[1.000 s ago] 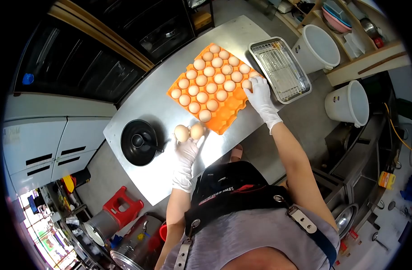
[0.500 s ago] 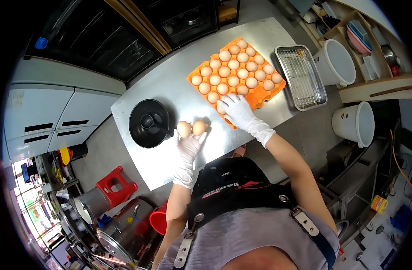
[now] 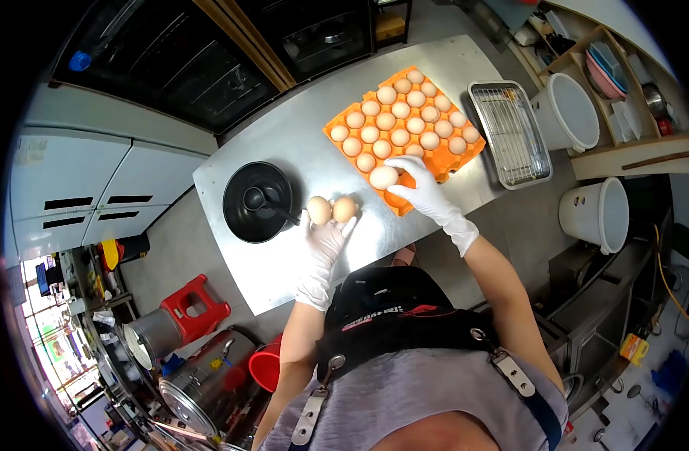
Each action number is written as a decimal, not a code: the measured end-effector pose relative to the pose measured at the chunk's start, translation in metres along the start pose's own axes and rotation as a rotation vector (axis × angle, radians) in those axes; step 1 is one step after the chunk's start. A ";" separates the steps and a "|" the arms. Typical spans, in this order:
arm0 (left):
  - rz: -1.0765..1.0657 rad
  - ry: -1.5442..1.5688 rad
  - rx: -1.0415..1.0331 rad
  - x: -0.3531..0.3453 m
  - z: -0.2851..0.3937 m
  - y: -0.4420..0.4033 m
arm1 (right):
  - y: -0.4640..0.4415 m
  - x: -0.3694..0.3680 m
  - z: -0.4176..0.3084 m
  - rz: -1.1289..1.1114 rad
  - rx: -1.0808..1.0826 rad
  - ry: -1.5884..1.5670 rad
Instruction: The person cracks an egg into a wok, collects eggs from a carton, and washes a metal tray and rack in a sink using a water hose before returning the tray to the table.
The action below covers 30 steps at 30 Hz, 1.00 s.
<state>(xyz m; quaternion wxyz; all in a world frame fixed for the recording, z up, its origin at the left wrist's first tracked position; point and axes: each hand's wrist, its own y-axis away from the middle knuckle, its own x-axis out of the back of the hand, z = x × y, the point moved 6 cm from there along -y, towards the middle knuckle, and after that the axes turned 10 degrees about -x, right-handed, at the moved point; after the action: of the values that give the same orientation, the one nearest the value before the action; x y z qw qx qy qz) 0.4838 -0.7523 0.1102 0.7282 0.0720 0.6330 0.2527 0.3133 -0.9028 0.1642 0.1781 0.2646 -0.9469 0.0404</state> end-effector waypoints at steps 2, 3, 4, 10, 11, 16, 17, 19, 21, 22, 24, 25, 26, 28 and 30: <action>0.002 0.007 -0.001 -0.008 -0.003 -0.001 | 0.007 0.003 -0.009 -0.170 -0.206 -0.312; -0.020 0.017 0.023 -0.011 -0.005 -0.002 | 0.011 0.001 -0.010 -0.252 -0.305 -0.471; -0.043 0.027 0.046 -0.015 -0.007 -0.003 | 0.014 -0.003 -0.004 -0.269 -0.346 -0.671; -0.102 -0.021 0.158 -0.032 -0.023 -0.010 | 0.039 -0.013 0.008 -0.258 -0.430 -1.333; -0.108 -0.039 0.186 -0.036 -0.027 -0.010 | 0.045 -0.013 0.011 -0.233 -0.431 -1.349; -0.147 -0.084 0.402 -0.045 -0.062 -0.021 | 0.093 -0.005 0.031 -0.043 -0.354 -1.399; -0.176 -0.104 0.465 -0.052 -0.074 -0.020 | 0.105 -0.001 0.032 0.015 -0.327 -1.425; -0.218 -0.169 0.579 -0.057 -0.100 -0.012 | 0.137 0.004 0.032 0.138 -0.280 -1.479; -0.260 -0.262 0.667 -0.058 -0.126 0.000 | 0.178 0.008 0.031 0.273 -0.260 -1.510; -0.321 -0.276 0.758 -0.065 -0.140 0.015 | 0.200 0.008 0.033 0.336 -0.245 -1.531; -0.354 -0.337 0.897 -0.062 -0.167 0.039 | 0.244 0.008 0.028 0.464 -0.198 -1.553; -0.374 -0.366 0.967 -0.058 -0.181 0.052 | 0.269 0.007 0.027 0.525 -0.170 -1.561; -0.388 -0.385 1.024 -0.049 -0.194 0.063 | 0.295 0.002 0.028 0.590 -0.143 -1.573; -0.378 -0.433 1.135 -0.047 -0.215 0.099 | 0.345 -0.009 0.029 0.708 -0.075 -1.604; -0.420 -0.504 1.272 -0.033 -0.238 0.141 | 0.395 -0.026 0.023 0.823 -0.026 -1.604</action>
<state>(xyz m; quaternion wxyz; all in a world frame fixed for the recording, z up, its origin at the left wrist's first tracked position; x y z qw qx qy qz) 0.2145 -0.6973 0.1539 0.7025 0.4155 0.4707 -0.3352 0.1234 -0.5552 0.1403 -0.5615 -0.1488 -0.8070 -0.1064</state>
